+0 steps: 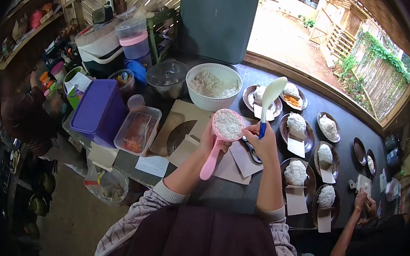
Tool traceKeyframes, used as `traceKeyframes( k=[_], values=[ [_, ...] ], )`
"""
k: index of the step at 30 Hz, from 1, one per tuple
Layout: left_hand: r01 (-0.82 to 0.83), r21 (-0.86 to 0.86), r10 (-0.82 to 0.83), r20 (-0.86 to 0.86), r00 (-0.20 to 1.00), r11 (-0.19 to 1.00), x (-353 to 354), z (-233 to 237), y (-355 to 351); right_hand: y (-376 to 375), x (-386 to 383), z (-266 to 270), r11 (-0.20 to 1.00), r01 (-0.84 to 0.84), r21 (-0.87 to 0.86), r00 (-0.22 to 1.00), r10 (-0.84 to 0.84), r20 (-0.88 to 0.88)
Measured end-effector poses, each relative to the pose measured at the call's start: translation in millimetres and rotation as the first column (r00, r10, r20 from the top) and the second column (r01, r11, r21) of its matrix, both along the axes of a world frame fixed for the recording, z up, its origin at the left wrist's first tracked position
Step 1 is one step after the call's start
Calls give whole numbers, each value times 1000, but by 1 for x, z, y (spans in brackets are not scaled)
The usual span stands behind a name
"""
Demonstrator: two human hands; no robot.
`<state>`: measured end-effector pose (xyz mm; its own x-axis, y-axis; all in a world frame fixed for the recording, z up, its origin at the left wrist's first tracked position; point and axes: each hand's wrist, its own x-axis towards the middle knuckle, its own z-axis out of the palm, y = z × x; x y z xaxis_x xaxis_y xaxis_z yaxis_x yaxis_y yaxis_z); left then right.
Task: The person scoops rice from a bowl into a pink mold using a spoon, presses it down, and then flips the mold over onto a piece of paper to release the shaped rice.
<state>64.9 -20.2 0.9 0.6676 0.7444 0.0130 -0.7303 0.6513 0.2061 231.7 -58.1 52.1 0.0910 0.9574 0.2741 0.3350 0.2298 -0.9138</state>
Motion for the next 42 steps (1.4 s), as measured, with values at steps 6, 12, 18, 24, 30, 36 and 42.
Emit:
traceKeyframes(
  k=[6,12,18,24,30,36,42],
  values=[
    [36,25,-34,-70,997,999,-2,-3,3,-14,7,-7,997,-55,60,997,59,-52],
    [91,-9,-90,48,995,996,-6,1,2,-29,11,7,998,-29,50,998,25,65],
    [-28,70,23,72,997,997,-28,16,6,-44,2,8,992,-117,-43,988,120,95],
    [-346,90,357,-178,917,934,-41,30,10,-48,-9,8,982,-186,10,968,182,175],
    [-300,212,331,-130,935,930,-36,23,6,-45,-17,-4,986,-153,-63,965,163,207],
    [-314,240,379,-308,873,919,-26,22,3,-39,-15,-15,989,-103,-108,973,123,198],
    [-312,82,323,-227,919,946,-25,25,2,-33,-12,-15,995,-78,-65,997,77,-17]
  ],
)
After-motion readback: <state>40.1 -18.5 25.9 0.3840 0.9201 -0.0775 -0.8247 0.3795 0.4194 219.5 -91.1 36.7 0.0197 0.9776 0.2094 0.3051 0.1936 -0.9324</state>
